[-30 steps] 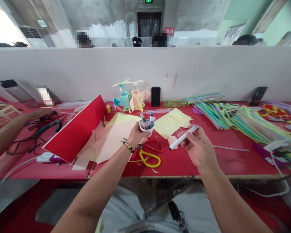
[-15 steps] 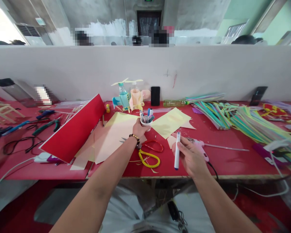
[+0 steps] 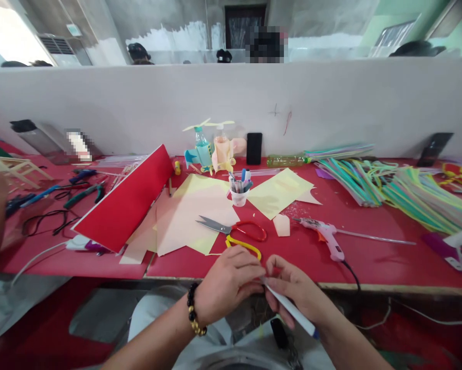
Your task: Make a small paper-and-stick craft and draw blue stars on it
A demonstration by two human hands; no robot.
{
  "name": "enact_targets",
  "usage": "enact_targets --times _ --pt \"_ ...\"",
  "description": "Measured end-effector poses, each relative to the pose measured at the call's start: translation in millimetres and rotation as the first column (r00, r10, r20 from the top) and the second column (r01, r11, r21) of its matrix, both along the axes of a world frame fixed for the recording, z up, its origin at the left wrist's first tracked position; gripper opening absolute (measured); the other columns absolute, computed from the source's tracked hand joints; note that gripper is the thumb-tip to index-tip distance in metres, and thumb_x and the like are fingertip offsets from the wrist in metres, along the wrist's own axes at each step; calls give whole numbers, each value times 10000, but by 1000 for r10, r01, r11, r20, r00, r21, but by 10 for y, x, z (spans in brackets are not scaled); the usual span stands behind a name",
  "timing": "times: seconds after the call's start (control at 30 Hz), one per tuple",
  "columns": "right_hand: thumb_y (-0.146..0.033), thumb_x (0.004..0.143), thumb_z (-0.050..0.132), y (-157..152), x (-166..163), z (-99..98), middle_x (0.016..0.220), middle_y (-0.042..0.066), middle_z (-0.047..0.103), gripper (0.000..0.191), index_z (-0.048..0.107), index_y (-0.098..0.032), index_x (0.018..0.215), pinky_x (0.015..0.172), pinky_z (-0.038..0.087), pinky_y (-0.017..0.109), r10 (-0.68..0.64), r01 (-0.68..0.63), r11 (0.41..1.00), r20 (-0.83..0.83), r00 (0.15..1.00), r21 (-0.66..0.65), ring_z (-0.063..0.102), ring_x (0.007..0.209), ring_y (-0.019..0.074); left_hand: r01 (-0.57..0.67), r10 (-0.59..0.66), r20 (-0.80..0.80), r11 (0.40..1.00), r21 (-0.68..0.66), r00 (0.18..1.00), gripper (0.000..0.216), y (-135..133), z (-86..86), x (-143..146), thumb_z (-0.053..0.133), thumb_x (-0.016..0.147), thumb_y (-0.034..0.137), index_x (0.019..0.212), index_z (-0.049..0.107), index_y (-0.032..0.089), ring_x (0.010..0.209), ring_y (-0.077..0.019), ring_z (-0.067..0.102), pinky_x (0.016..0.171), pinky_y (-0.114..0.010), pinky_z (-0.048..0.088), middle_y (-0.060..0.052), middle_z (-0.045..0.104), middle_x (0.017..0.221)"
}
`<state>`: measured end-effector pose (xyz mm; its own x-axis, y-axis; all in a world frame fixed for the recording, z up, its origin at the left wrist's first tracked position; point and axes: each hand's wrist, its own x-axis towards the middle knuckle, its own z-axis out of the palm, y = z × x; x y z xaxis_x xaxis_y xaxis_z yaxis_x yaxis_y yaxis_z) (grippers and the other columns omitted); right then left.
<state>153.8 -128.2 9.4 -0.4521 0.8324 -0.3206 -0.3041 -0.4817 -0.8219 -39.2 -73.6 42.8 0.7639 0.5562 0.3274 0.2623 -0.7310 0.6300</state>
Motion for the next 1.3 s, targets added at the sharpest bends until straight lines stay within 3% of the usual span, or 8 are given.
enact_targets --times 0.13,0.27,0.5,0.83,0.9,1.0,1.07,1.3 --pt "-376 880 520 -109 -75 -20 561 -1 656 201 393 -221 897 246 284 130 63 -71 996 -135 989 -52 458 251 87 -8 4 -76 999 -45 997 172 -174 -47 -33 498 915 271 935 648 189 853 -161 531 809 -295 390 -48 662 906" --pt "-380 879 489 -170 -85 40 594 35 651 215 521 -169 907 295 330 165 -67 67 998 -166 984 -7 485 300 89 -111 97 -109 985 -131 989 141 -230 -66 -59 510 906 274 905 607 171 835 -164 543 730 -260 402 -52 643 882" --pt "-357 792 661 -334 -3 90 573 -17 548 180 656 -183 837 449 346 209 -306 190 916 311 900 353 462 474 87 -152 110 -192 964 -217 975 134 -456 -158 -30 423 922 202 937 553 175 808 -154 571 714 -247 408 -43 635 898" --pt "-484 698 684 -498 -24 120 479 5 526 162 700 -326 735 300 245 288 -430 325 884 310 848 335 397 321 161 -67 16 -129 911 -406 992 174 -537 86 -20 381 937 247 903 540 186 734 -122 540 681 -211 386 -24 624 858" --pt "-457 686 703 -467 90 183 464 5 521 135 691 -323 694 288 239 279 -519 416 834 260 814 363 396 320 158 -71 23 -109 886 -459 994 221 -519 52 -87 360 949 278 855 538 186 712 -117 523 671 -205 382 -16 608 813" --pt "-417 783 627 -400 317 320 515 8 509 143 658 -313 690 315 259 253 -783 678 592 112 611 435 431 395 145 -186 160 -96 850 -492 982 329 -477 -51 -234 295 971 328 779 518 182 695 -124 488 678 -218 378 -18 568 754" --pt "-328 786 650 -359 402 382 502 -6 478 43 675 -293 786 329 231 221 -815 714 548 90 572 436 413 417 119 -268 254 -96 823 -501 962 330 -447 -104 -301 289 974 352 800 515 186 690 -128 469 676 -229 370 -14 542 745" --pt "-314 796 650 -232 305 179 565 6 520 102 675 -216 788 376 259 217 -692 688 661 -112 713 301 433 455 98 -245 295 -6 781 -574 955 236 -293 -135 -201 381 953 360 824 472 184 665 -114 456 640 -228 357 7 510 718"
